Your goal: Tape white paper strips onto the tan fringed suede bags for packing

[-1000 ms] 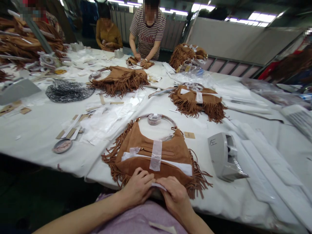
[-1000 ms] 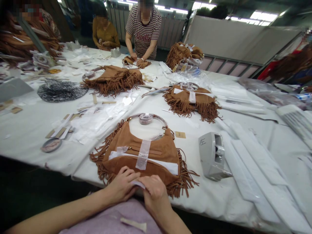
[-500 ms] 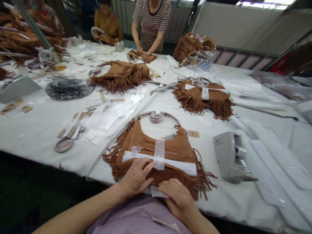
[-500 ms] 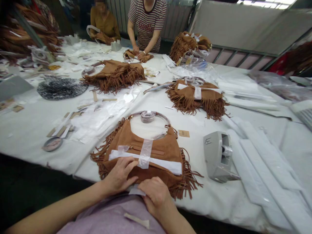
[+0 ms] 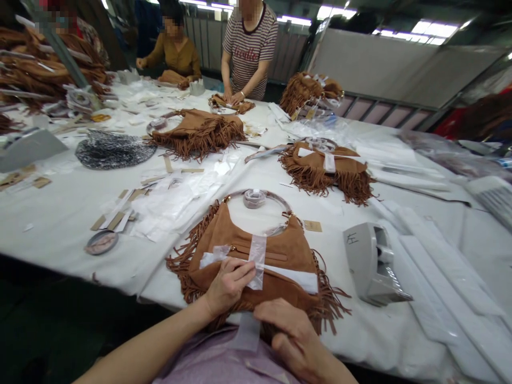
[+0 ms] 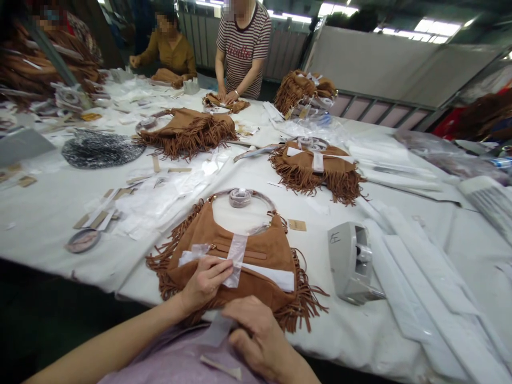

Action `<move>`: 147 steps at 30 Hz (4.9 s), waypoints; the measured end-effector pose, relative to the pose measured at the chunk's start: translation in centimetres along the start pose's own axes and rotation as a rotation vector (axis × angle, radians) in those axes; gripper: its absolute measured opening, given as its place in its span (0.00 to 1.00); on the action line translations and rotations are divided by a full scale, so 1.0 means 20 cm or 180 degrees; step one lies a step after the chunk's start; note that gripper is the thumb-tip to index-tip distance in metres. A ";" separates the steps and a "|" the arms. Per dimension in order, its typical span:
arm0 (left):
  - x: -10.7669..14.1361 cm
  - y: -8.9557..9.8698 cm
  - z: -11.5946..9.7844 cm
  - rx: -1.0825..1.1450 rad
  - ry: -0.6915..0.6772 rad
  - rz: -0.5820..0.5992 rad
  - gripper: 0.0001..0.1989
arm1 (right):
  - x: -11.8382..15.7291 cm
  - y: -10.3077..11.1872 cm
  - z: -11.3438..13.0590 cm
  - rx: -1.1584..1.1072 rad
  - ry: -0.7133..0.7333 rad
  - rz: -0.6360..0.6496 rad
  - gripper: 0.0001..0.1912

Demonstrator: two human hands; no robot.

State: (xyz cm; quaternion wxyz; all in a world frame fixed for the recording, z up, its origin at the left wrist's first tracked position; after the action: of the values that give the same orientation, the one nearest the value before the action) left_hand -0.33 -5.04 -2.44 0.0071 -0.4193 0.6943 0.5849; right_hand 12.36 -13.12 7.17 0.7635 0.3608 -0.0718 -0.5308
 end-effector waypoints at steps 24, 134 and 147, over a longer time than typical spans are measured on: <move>-0.01 0.02 -0.07 0.0262 -0.0747 0.0001 0.13 | -0.19 0.02 -0.53 0.1864 -0.1008 -0.1020 0.17; 0.03 -0.11 -0.13 -0.0569 -0.0389 0.1322 0.41 | -0.23 -0.03 -0.67 0.1176 -0.1558 -0.0988 0.13; 0.02 -0.11 -0.13 -0.0257 -0.0332 0.1661 0.43 | -0.15 -0.16 -0.50 0.2139 -0.0606 0.0338 0.31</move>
State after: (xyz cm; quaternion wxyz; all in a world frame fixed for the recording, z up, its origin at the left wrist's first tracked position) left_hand 1.89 -7.32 -3.60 -0.1249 -0.1954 0.7537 0.6149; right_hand 13.60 -6.32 -1.32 0.6185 0.5365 -0.3320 -0.4684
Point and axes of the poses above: each hand's wrist, its own x-axis away from the middle knuckle, its own y-axis out of the back of the hand, z = x × y, the point moved 5 cm from there along -x, towards the middle knuckle, and after that the axes turned 1 degree about -x, right-handed, at the moved point
